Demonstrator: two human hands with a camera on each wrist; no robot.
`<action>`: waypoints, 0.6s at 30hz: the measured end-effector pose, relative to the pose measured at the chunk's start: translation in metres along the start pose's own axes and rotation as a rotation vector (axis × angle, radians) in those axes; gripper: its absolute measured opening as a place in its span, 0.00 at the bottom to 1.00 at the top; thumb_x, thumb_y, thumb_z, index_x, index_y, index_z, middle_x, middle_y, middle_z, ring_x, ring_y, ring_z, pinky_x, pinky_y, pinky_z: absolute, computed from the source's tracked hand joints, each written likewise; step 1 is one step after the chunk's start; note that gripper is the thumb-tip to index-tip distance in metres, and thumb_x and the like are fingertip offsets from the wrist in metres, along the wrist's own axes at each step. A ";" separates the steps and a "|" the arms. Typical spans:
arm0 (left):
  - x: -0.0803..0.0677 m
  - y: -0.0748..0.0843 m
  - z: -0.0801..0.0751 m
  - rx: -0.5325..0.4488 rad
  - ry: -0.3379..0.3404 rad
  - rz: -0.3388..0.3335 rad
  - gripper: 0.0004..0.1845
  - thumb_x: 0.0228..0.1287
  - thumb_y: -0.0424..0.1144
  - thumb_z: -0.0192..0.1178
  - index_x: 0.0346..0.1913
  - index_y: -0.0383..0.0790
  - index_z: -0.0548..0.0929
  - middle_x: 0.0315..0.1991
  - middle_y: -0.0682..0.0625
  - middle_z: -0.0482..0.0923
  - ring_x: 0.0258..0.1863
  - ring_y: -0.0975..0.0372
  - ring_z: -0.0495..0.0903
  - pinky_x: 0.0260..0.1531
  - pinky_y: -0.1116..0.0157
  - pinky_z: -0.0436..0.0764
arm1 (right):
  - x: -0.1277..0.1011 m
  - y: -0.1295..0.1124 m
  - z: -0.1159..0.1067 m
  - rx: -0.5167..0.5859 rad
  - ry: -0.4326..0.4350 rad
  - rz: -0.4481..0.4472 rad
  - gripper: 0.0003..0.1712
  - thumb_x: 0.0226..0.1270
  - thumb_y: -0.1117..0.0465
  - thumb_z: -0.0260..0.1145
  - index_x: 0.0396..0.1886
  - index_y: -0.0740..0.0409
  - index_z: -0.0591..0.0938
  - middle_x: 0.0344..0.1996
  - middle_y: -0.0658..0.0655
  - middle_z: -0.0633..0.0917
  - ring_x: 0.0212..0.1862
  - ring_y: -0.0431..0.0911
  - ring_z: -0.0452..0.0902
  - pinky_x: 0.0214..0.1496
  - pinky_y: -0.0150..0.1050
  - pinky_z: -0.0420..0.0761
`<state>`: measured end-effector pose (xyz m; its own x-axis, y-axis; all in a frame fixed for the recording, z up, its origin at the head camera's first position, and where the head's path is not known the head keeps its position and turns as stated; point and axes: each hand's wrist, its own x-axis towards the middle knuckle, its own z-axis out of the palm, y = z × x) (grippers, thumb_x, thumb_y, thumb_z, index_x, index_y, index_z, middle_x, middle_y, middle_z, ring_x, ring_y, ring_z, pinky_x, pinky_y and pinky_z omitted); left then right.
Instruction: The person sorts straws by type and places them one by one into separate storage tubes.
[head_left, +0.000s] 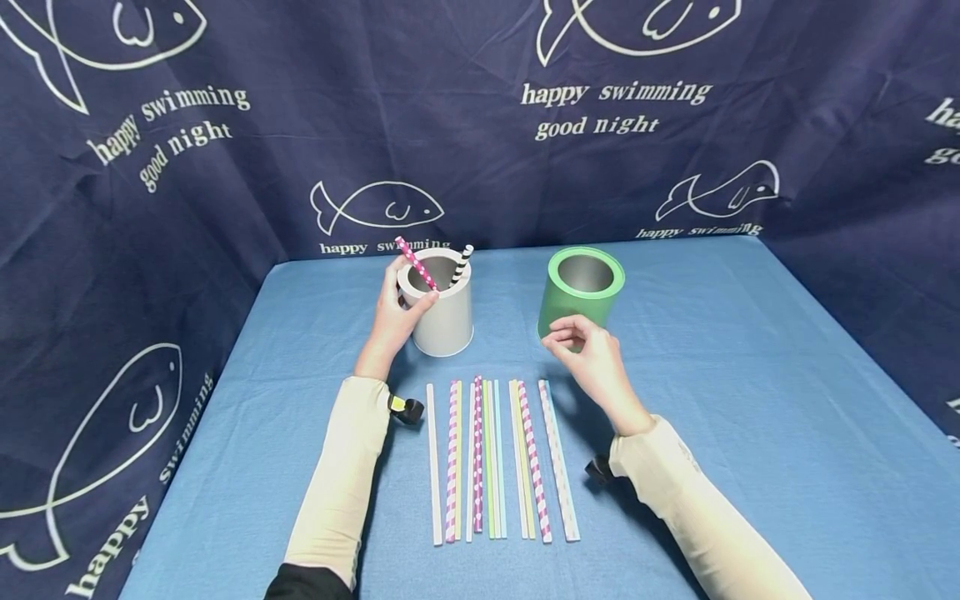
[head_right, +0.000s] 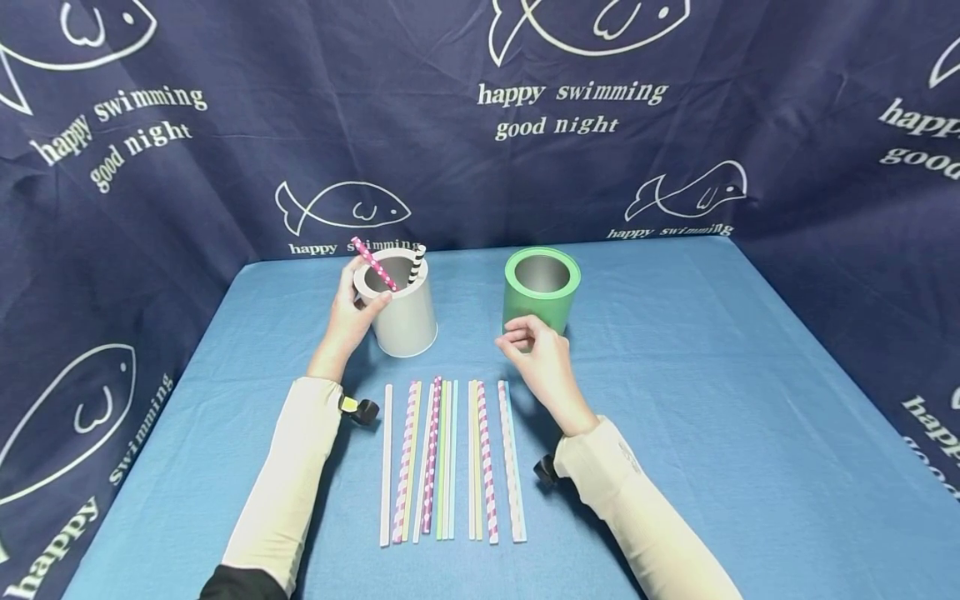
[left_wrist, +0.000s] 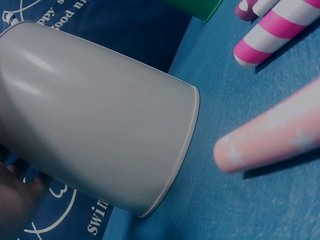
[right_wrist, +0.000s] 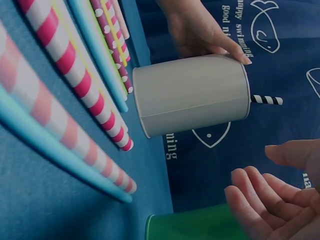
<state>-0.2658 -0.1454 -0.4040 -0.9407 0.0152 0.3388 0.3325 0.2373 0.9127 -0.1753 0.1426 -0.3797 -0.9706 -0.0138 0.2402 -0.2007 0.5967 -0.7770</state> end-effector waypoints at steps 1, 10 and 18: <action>0.000 0.000 0.000 -0.001 0.000 0.000 0.42 0.56 0.42 0.64 0.73 0.41 0.58 0.70 0.40 0.62 0.69 0.52 0.63 0.70 0.50 0.64 | -0.001 0.001 0.000 0.000 -0.012 0.007 0.14 0.62 0.60 0.69 0.45 0.63 0.82 0.36 0.59 0.89 0.39 0.51 0.87 0.40 0.32 0.80; 0.000 0.000 0.000 -0.020 0.008 -0.024 0.41 0.57 0.39 0.65 0.72 0.41 0.58 0.70 0.40 0.63 0.67 0.53 0.64 0.68 0.50 0.66 | -0.009 0.011 0.001 0.029 -0.162 0.080 0.14 0.63 0.61 0.68 0.44 0.66 0.81 0.35 0.61 0.87 0.37 0.56 0.86 0.34 0.33 0.85; 0.000 0.000 0.000 -0.005 0.005 -0.029 0.41 0.57 0.41 0.65 0.73 0.42 0.58 0.70 0.41 0.62 0.68 0.54 0.63 0.69 0.49 0.65 | -0.016 0.019 0.003 -0.004 -0.213 0.104 0.11 0.62 0.62 0.69 0.39 0.64 0.82 0.33 0.61 0.89 0.34 0.53 0.87 0.33 0.34 0.84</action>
<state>-0.2657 -0.1452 -0.4040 -0.9498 0.0036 0.3130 0.3052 0.2327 0.9234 -0.1640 0.1518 -0.4005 -0.9922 -0.1209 0.0310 -0.0986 0.6065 -0.7889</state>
